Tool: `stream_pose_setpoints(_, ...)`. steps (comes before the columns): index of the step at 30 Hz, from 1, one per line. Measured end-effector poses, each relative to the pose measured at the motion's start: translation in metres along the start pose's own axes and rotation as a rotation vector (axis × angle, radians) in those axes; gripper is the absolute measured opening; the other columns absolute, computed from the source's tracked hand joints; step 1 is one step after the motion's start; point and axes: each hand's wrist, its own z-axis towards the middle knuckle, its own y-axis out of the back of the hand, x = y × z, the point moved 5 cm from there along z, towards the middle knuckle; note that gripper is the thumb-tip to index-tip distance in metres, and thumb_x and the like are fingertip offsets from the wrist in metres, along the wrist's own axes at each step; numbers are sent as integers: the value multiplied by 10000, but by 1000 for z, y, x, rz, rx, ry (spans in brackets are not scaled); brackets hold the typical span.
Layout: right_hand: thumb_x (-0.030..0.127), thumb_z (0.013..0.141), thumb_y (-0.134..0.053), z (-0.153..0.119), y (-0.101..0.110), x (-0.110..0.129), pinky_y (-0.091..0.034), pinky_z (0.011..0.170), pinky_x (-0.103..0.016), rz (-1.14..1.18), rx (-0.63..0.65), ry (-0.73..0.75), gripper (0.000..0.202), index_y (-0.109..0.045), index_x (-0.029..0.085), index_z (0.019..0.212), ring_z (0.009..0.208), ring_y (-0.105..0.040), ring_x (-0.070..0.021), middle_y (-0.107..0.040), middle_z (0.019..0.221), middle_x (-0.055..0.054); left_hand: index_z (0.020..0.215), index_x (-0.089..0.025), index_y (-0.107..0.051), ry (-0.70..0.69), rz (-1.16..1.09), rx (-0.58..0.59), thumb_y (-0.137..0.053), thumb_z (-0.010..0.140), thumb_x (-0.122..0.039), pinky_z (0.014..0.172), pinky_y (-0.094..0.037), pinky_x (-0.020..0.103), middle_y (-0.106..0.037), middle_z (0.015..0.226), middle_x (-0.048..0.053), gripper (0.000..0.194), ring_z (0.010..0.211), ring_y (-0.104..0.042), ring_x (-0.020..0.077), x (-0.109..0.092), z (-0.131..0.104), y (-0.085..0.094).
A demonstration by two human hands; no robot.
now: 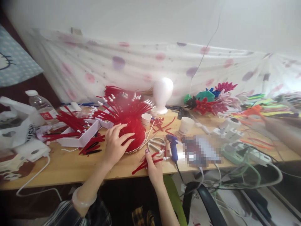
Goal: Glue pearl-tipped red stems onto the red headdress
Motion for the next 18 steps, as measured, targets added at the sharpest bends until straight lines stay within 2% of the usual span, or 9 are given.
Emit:
stream_pose_setpoints(6, 616, 850, -530, -2, -2, -2, -372, 479, -251, 42, 101, -18, 557, -677, 171, 548, 470, -471, -127, -533, 470, -11, 853, -297, -758, -44, 59, 18, -673, 834, -237, 986, -356, 521, -633, 1189, 58, 106, 1171, -489, 297, -2, 12, -12)
stream_pose_setpoints(13, 541, 900, -503, -7, -1, -6, -376, 525, -242, 41, 183, -7, 526, -662, 167, 567, 504, -480, -117, -531, 505, 3, 820, -212, -673, -110, 108, 136, -592, 896, -233, 932, -346, 465, -702, 940, 50, 113, 988, -566, 251, -7, 31, -12)
stream_pose_setpoints(16, 534, 908, -494, -8, -1, -6, -362, 502, -238, 59, 202, 6, 516, -649, 174, 572, 483, -455, -114, -492, 487, 18, 821, -202, -614, -57, -25, 153, -529, 926, -254, 915, -391, 426, -705, 936, 50, 144, 953, -595, 226, -9, 50, -5)
stream_pose_setpoints(18, 534, 910, -491, -8, -2, -6, -355, 490, -237, 73, 215, 7, 515, -648, 174, 576, 476, -451, -113, -490, 486, 20, 864, -198, -570, 43, -199, 180, -481, 945, -283, 883, -436, 378, -703, 960, 56, 147, 947, -622, 205, -9, 65, -2)
